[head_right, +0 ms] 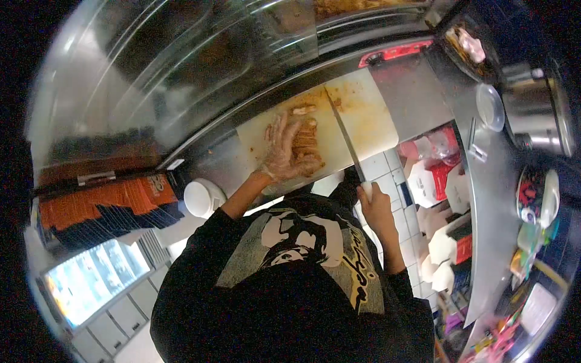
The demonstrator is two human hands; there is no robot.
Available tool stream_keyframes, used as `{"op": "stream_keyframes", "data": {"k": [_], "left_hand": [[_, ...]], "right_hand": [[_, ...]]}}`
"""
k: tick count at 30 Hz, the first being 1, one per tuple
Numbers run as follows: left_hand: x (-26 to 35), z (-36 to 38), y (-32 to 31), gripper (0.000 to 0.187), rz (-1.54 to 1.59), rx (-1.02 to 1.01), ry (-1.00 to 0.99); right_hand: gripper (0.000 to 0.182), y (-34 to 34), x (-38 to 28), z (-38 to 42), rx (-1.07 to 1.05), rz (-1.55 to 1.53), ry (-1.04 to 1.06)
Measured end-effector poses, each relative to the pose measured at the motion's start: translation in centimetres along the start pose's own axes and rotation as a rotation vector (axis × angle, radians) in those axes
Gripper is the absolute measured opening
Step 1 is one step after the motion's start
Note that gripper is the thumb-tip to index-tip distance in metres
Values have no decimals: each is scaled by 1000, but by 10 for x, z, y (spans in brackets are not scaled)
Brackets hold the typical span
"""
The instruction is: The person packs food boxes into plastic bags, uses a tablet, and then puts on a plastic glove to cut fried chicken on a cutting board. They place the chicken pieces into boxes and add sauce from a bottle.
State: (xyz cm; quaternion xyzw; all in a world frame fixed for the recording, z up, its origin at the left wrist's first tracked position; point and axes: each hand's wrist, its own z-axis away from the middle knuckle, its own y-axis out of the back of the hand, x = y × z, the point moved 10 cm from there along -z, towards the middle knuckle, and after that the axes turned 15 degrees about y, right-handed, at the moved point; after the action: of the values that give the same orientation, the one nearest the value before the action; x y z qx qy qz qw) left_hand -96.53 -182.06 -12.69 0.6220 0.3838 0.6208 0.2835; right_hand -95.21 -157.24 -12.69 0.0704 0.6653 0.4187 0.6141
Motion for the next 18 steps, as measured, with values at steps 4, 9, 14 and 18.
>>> {"op": "stream_keyframes", "data": {"k": [4,9,14,18], "left_hand": [[-12,-28,26,66,226,78,2],[-20,-55,9,34,329,-41,-4],[-32,-62,9,31,196,-35,71],[-43,-61,12,23,318,-8,29]], "right_hand": [[30,-22,-21,1,19,143,-44],[34,-48,-24,8,-9,258,-78],[35,-45,-31,16,44,317,-69],[37,-43,-48,30,90,162,-175]]}}
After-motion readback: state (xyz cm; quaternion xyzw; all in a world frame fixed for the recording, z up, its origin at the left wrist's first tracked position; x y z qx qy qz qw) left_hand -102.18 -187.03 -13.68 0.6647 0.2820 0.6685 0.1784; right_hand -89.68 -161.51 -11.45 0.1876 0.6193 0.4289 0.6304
